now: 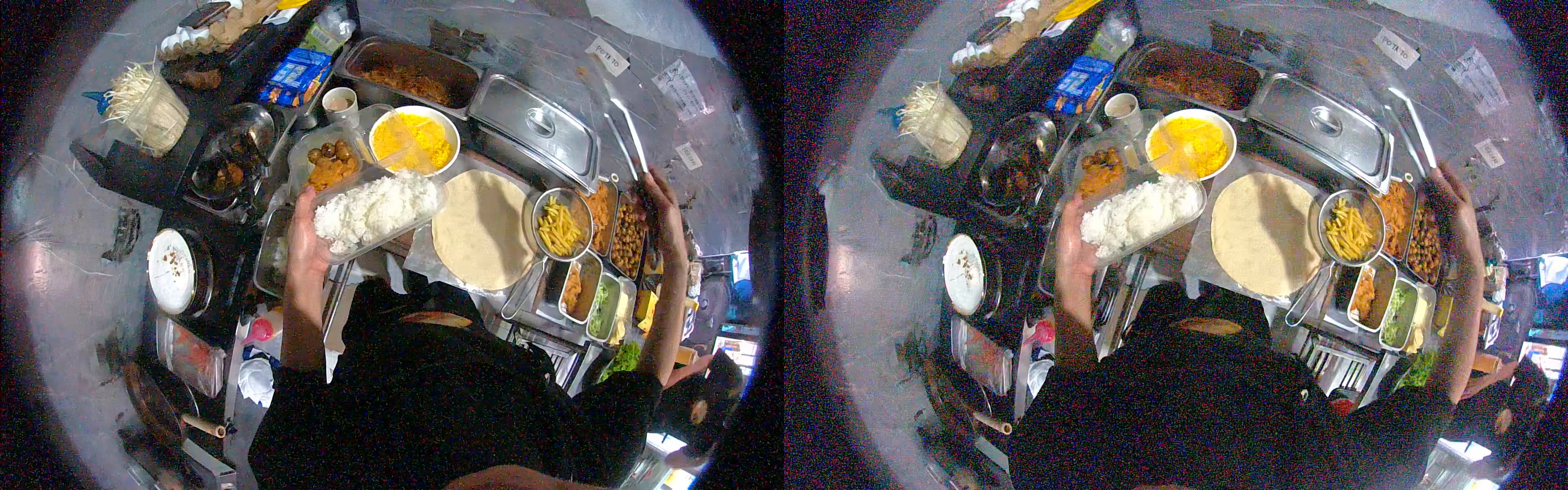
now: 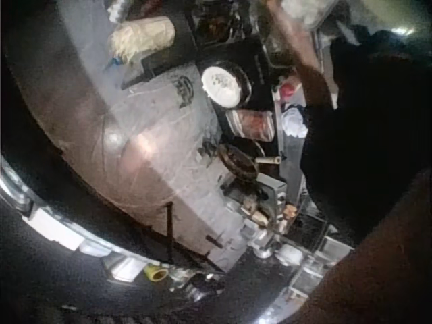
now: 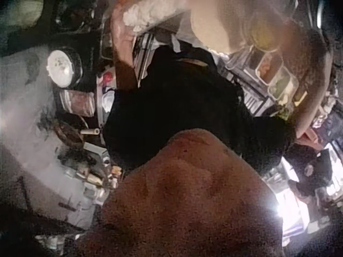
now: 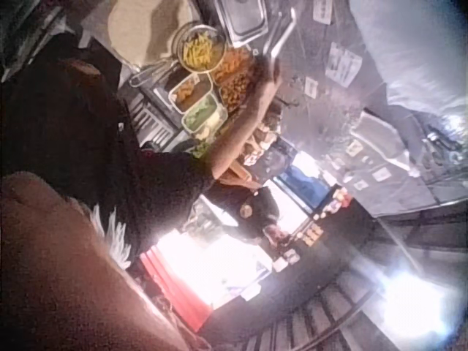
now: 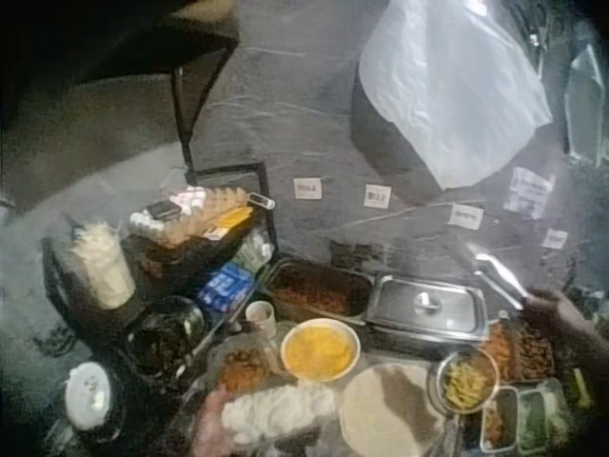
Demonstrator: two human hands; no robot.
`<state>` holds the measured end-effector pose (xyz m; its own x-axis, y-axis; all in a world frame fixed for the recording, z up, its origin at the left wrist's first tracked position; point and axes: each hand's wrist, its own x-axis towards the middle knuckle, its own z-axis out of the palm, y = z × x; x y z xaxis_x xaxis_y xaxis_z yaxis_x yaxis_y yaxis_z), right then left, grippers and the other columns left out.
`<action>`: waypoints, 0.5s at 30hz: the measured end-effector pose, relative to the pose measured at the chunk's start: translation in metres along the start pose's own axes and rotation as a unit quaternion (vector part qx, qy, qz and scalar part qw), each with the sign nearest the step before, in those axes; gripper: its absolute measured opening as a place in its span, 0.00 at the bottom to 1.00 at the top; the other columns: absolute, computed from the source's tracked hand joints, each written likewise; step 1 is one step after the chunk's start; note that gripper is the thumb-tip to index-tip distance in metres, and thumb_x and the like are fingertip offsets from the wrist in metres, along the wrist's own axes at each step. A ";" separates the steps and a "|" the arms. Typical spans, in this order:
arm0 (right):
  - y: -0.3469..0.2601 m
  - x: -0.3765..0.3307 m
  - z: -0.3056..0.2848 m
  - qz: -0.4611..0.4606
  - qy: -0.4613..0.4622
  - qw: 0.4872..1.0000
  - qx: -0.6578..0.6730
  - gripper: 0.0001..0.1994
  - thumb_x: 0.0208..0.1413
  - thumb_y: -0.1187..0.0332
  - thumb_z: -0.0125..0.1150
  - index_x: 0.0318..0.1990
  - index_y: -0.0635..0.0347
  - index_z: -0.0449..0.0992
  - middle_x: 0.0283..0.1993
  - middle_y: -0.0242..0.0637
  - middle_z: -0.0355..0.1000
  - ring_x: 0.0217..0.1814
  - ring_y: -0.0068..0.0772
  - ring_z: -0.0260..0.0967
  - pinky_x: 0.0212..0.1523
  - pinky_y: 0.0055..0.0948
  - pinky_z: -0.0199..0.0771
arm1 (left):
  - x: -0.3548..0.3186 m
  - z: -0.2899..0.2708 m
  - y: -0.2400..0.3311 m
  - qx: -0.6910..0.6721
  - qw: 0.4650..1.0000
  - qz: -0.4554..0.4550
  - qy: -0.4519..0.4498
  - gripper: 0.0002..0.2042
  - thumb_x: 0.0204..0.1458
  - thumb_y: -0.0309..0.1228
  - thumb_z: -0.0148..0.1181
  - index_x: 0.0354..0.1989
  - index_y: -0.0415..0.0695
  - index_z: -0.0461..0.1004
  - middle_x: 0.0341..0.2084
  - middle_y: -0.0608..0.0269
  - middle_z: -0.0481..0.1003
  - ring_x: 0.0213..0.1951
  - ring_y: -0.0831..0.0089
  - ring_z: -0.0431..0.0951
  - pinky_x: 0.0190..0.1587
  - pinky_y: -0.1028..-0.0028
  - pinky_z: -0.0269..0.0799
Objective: The person assembles a meal in a plastic container by adding rice, fried items, and meat using tongs. They also wipe the countertop and handle a tortilla and french fries during the process.
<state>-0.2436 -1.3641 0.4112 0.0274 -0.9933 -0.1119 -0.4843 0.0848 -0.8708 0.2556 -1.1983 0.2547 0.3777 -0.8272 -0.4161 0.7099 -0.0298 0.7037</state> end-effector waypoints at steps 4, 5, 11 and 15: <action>-0.033 -0.013 0.049 -0.075 -0.174 0.981 -0.044 0.20 0.62 0.60 0.56 0.55 0.64 0.73 0.27 0.30 0.69 0.28 0.19 0.63 0.30 0.21 0.63 | 0.005 0.005 0.004 -0.002 1.000 0.021 -0.023 0.25 0.60 0.45 0.50 0.57 0.36 0.66 0.49 0.54 0.75 0.46 0.63 0.79 0.51 0.63 0.76; -0.044 -0.017 0.064 -0.133 -0.214 0.963 -0.093 0.19 0.61 0.62 0.56 0.55 0.64 0.73 0.30 0.32 0.72 0.31 0.22 0.66 0.34 0.23 0.65 | 0.005 0.010 0.007 0.028 0.999 0.043 -0.010 0.24 0.60 0.44 0.50 0.57 0.36 0.66 0.49 0.54 0.75 0.48 0.62 0.78 0.51 0.62 0.75; -0.094 -0.040 0.141 -0.337 -0.307 0.848 -0.270 0.17 0.56 0.70 0.59 0.54 0.57 0.76 0.45 0.44 0.78 0.42 0.43 0.76 0.45 0.37 0.73 | 0.011 0.017 0.012 0.073 0.993 0.079 -0.048 0.24 0.60 0.44 0.51 0.55 0.35 0.69 0.45 0.54 0.77 0.44 0.63 0.80 0.49 0.64 0.77; -0.087 -0.033 0.155 -0.402 -0.320 0.800 -0.310 0.19 0.54 0.68 0.60 0.55 0.47 0.76 0.40 0.41 0.78 0.34 0.48 0.74 0.35 0.40 0.74 | 0.011 0.031 0.014 0.111 0.986 0.112 -0.055 0.23 0.60 0.44 0.50 0.54 0.35 0.69 0.45 0.53 0.77 0.45 0.64 0.80 0.50 0.65 0.75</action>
<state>-0.0672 -1.3266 0.4163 0.8943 -0.4464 -0.0299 -0.4199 -0.8142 -0.4009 0.2510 -1.2251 0.2781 0.4358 -0.8820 -0.1795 0.4633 0.0489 0.8849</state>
